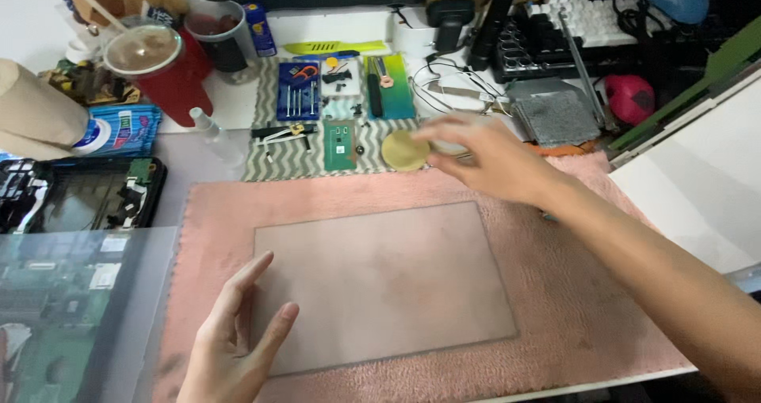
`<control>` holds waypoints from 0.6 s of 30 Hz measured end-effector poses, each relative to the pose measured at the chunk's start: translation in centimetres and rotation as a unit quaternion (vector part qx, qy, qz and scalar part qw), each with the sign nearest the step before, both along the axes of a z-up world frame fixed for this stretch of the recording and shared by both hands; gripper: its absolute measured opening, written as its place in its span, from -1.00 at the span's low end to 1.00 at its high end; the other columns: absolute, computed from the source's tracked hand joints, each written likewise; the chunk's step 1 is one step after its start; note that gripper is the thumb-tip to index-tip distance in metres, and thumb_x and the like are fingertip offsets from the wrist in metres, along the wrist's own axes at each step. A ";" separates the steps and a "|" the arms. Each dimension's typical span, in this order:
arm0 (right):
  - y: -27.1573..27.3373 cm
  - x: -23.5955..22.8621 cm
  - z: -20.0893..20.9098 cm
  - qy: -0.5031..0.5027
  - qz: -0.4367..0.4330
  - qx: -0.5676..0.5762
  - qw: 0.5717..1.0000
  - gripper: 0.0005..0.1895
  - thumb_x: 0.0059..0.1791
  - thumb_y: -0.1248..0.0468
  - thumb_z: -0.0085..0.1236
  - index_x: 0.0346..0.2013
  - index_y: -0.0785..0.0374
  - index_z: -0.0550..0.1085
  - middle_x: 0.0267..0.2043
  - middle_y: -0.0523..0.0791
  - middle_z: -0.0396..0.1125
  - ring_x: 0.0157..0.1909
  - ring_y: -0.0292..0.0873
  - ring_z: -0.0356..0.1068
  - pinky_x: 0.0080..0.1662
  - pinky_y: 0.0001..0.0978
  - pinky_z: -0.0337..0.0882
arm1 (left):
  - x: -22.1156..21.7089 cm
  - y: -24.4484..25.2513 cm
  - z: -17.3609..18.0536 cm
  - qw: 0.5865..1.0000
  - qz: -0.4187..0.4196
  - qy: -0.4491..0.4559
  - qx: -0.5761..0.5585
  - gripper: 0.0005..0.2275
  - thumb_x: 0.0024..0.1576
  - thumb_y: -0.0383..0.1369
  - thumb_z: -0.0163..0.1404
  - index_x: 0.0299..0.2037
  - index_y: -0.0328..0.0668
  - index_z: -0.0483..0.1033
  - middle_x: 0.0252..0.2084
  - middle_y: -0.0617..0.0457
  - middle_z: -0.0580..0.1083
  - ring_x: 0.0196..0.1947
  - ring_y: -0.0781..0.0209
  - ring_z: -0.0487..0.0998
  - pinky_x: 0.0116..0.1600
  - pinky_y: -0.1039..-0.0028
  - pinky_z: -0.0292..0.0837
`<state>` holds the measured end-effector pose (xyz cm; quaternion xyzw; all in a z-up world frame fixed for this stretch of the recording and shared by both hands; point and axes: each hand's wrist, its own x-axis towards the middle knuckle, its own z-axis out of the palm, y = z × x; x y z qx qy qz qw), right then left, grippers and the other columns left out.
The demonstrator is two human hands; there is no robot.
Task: The person scrubs a rectangular glass pane resting on a pink towel using a toothbrush. They then wipe the surface with a round sponge and finish by cleaning the glass with a gray cloth.
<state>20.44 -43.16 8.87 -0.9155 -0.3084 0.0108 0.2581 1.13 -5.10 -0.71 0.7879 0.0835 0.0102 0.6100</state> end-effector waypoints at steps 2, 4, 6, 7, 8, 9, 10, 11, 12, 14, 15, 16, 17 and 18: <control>-1.9 -2.2 -0.1 0.016 -0.012 -0.013 1.000 -0.59 0.20 0.18 0.17 0.36 -0.01 0.62 0.43 -0.12 0.52 0.36 -0.07 0.54 0.41 0.15 0.37 | 0.2 -0.1 0.6 0.999 0.004 0.024 0.042 -0.35 0.16 -0.38 0.32 0.55 0.03 0.58 0.21 0.12 0.53 0.19 0.41 0.48 0.39 0.61 0.29; -3.8 -4.5 0.0 0.032 -0.020 -0.028 0.999 -0.62 0.21 0.11 0.14 0.30 -0.07 0.67 0.45 -0.17 0.52 0.35 -0.13 0.55 0.48 0.30 0.30 | 0.4 -0.3 0.8 0.995 0.012 0.049 0.083 -0.36 0.17 -0.32 0.36 0.56 0.19 0.64 -0.09 0.14 0.53 -0.12 0.37 0.49 0.14 0.62 0.35; -5.6 -6.8 0.5 0.036 -0.012 0.009 0.999 -0.61 0.21 0.14 0.14 0.32 -0.06 0.68 0.31 -0.17 0.60 0.29 -0.12 0.61 0.24 -0.12 0.54 | 0.9 -0.2 0.7 0.981 -0.005 -0.108 0.162 -0.47 0.18 -0.35 0.28 0.41 -0.18 0.60 0.52 -0.04 0.56 0.68 0.11 0.38 0.70 0.30 0.16; -6.4 -7.7 0.0 0.035 -0.011 0.009 0.999 -0.61 0.21 0.14 0.14 0.32 -0.06 0.68 0.31 -0.17 0.60 0.29 -0.12 0.61 0.24 -0.12 0.54 | 0.9 -0.2 1.1 0.981 -0.003 -0.109 0.161 -0.47 0.18 -0.35 0.28 0.41 -0.18 0.60 0.52 -0.04 0.56 0.68 0.11 0.38 0.70 0.30 0.16; -7.2 -8.6 -0.4 0.080 -0.068 -0.013 0.994 -0.61 0.18 0.10 0.16 0.29 -0.14 0.71 0.14 -0.25 0.68 0.00 -0.24 0.60 0.00 -0.32 0.53 | 1.0 -0.2 1.5 0.989 0.022 -0.069 0.126 -0.48 0.19 -0.37 0.25 0.42 -0.15 0.61 0.48 0.00 0.60 0.51 0.23 0.50 0.62 0.38 0.31; -7.9 -9.6 -0.9 0.126 -0.125 -0.035 0.984 -0.61 0.16 0.06 0.18 0.26 -0.21 0.74 -0.04 -0.34 0.76 -0.29 -0.36 0.59 -0.25 -0.52 0.52 | 1.0 -0.2 1.8 0.994 0.046 -0.028 0.091 -0.50 0.21 -0.39 0.22 0.42 -0.13 0.62 0.44 0.04 0.64 0.33 0.35 0.62 0.54 0.46 0.46; -7.9 -10.6 -0.8 0.125 -0.123 -0.035 0.984 -0.61 0.16 0.06 0.18 0.26 -0.21 0.74 -0.04 -0.34 0.76 -0.29 -0.36 0.59 -0.25 -0.52 0.52 | 1.2 -0.6 3.0 0.994 0.048 -0.028 0.091 -0.50 0.21 -0.39 0.22 0.42 -0.13 0.62 0.44 0.04 0.64 0.33 0.35 0.62 0.54 0.46 0.46; -7.9 -11.6 -0.6 0.210 -0.187 -0.006 0.960 -0.54 0.12 0.03 0.23 0.31 -0.23 0.75 0.15 -0.41 0.77 -0.03 -0.43 0.63 0.00 -0.52 0.53 | 1.4 -1.0 4.2 0.994 0.095 0.042 0.023 -0.47 0.20 -0.44 0.20 0.45 -0.17 0.60 0.43 -0.06 0.65 0.34 0.25 0.67 0.50 0.43 0.51; -7.8 -12.5 -0.5 0.292 -0.250 0.023 0.923 -0.47 0.08 0.00 0.28 0.36 -0.25 0.76 0.34 -0.48 0.78 0.23 -0.49 0.68 0.24 -0.51 0.55 | 1.5 -1.4 5.4 0.983 0.141 0.111 -0.045 -0.44 0.19 -0.50 0.17 0.48 -0.20 0.57 0.42 -0.16 0.66 0.35 0.16 0.71 0.47 0.40 0.57; -7.0 -13.6 0.2 0.330 -0.269 0.013 0.905 -0.43 0.08 -0.03 0.26 0.41 -0.33 0.73 0.25 -0.50 0.78 0.10 -0.46 0.62 0.14 -0.52 0.47 | 1.6 -0.9 4.7 0.984 0.143 0.102 -0.020 -0.49 0.22 -0.49 0.19 0.44 -0.20 0.62 0.28 -0.20 0.70 0.28 0.19 0.72 0.47 0.41 0.58; -6.5 -14.2 0.5 0.367 -0.290 0.002 0.884 -0.39 0.08 -0.07 0.24 0.46 -0.41 0.71 0.15 -0.53 0.78 -0.02 -0.43 0.56 0.03 -0.52 0.39 | 1.6 -0.5 4.3 0.985 0.143 0.093 0.005 -0.54 0.25 -0.48 0.20 0.40 -0.19 0.66 0.14 -0.24 0.73 0.21 0.23 0.72 0.47 0.41 0.60; -6.7 -14.6 -0.5 0.370 -0.290 0.004 0.883 -0.39 0.08 -0.07 0.24 0.46 -0.41 0.71 0.15 -0.53 0.78 -0.02 -0.43 0.56 0.03 -0.52 0.39 | 1.7 -0.5 4.6 0.985 0.143 0.095 0.008 -0.54 0.25 -0.48 0.20 0.40 -0.19 0.66 0.14 -0.24 0.73 0.21 0.23 0.72 0.47 0.41 0.60; -6.9 -14.9 -1.4 0.410 -0.305 0.105 0.853 -0.39 0.09 0.07 0.26 0.48 -0.20 0.69 0.20 -0.34 0.78 -0.08 -0.30 0.60 -0.12 -0.43 0.41 | 1.8 -0.4 4.9 0.984 0.140 0.109 0.006 -0.53 0.25 -0.47 0.20 0.42 -0.19 0.64 0.20 -0.20 0.72 0.25 0.23 0.71 0.44 0.42 0.58; -7.0 -15.2 -2.3 0.445 -0.316 0.205 0.812 -0.38 0.10 0.21 0.27 0.51 0.01 0.67 0.25 -0.16 0.78 -0.14 -0.17 0.64 -0.27 -0.34 0.44 | 1.9 -0.3 5.2 0.983 0.137 0.123 0.004 -0.52 0.25 -0.47 0.19 0.43 -0.18 0.63 0.26 -0.16 0.71 0.28 0.23 0.69 0.41 0.42 0.56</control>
